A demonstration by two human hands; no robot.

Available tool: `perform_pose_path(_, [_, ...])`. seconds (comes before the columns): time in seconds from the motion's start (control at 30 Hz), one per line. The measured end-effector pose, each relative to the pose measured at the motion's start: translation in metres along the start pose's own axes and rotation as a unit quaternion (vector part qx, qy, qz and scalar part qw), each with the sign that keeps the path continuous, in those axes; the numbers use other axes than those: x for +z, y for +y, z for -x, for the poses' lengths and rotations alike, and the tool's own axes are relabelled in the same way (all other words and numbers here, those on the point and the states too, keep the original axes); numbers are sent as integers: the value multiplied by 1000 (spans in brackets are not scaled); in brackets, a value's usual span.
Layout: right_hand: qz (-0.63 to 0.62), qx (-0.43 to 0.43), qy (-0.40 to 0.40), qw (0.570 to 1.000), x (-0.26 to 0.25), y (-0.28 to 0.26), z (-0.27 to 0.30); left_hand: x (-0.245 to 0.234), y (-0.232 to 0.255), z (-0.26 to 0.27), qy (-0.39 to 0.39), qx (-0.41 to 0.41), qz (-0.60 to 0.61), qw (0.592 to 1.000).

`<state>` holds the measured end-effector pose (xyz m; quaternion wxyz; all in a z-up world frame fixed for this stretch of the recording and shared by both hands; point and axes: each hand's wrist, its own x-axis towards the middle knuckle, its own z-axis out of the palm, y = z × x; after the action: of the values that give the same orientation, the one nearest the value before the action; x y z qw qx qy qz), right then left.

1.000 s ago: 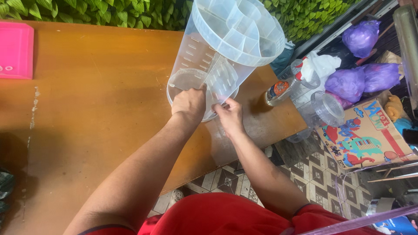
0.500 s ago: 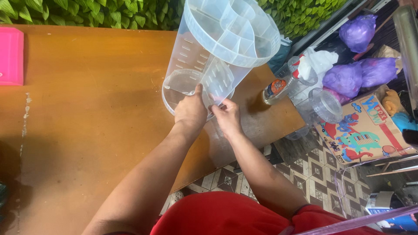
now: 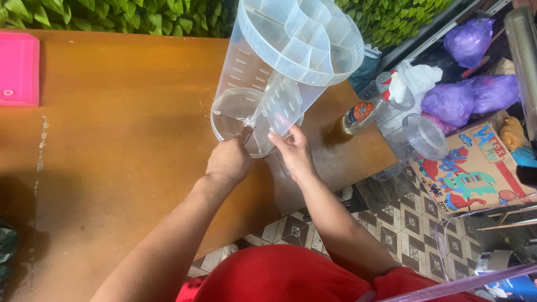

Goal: The person uses a screwdriver to tighten screws on a clear plastic container with internal compartments. They repeatedly insert and tighten screws at multiple locations on the container's rim and base, then inspect the assembly by rotating the container.

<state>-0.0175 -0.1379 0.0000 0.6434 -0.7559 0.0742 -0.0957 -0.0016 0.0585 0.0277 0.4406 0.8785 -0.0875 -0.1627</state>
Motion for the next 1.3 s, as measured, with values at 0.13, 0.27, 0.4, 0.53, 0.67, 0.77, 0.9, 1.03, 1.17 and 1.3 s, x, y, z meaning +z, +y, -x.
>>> perform_pose_path(0.13, [0, -52, -35, 998, 2, 1, 10, -26, -31, -3, 25, -5, -5, 1000])
perform_pose_path(0.27, [69, -32, 22, 997, 0, 2, 18, -49, -51, -1, 58, -4, 4, 998])
perform_pose_path(0.4, [126, -52, 169, 976, 5, 16, 40, -69, -67, 7, 87, -9, 24, 996])
perform_pose_path(0.53, [21, -86, 76, 993, 47, 37, 62, -101, -95, 14, 150, -47, 20, 987])
perform_pose_path(0.67, [102, -118, -93, 983, 126, 46, 47, -162, -147, 10, 221, -100, -29, 970])
perform_pose_path(0.77, [119, -118, -232, 958, 193, 37, 22, -213, -190, 3, 236, -125, -81, 960])
perform_pose_path(0.9, [235, -142, -293, 916, 266, 17, 4, -259, -231, -15, 224, -151, -165, 948])
perform_pose_path(1.03, [326, -177, -237, 898, 297, 11, 2, -283, -250, -31, 148, -201, -256, 934])
perform_pose_path(1.17, [322, -190, -205, 904, 295, 20, 2, -293, -254, -35, 144, -197, -288, 926])
perform_pose_path(1.3, [308, -212, -193, 907, 293, 30, 0, -301, -253, -36, 108, -192, -350, 911])
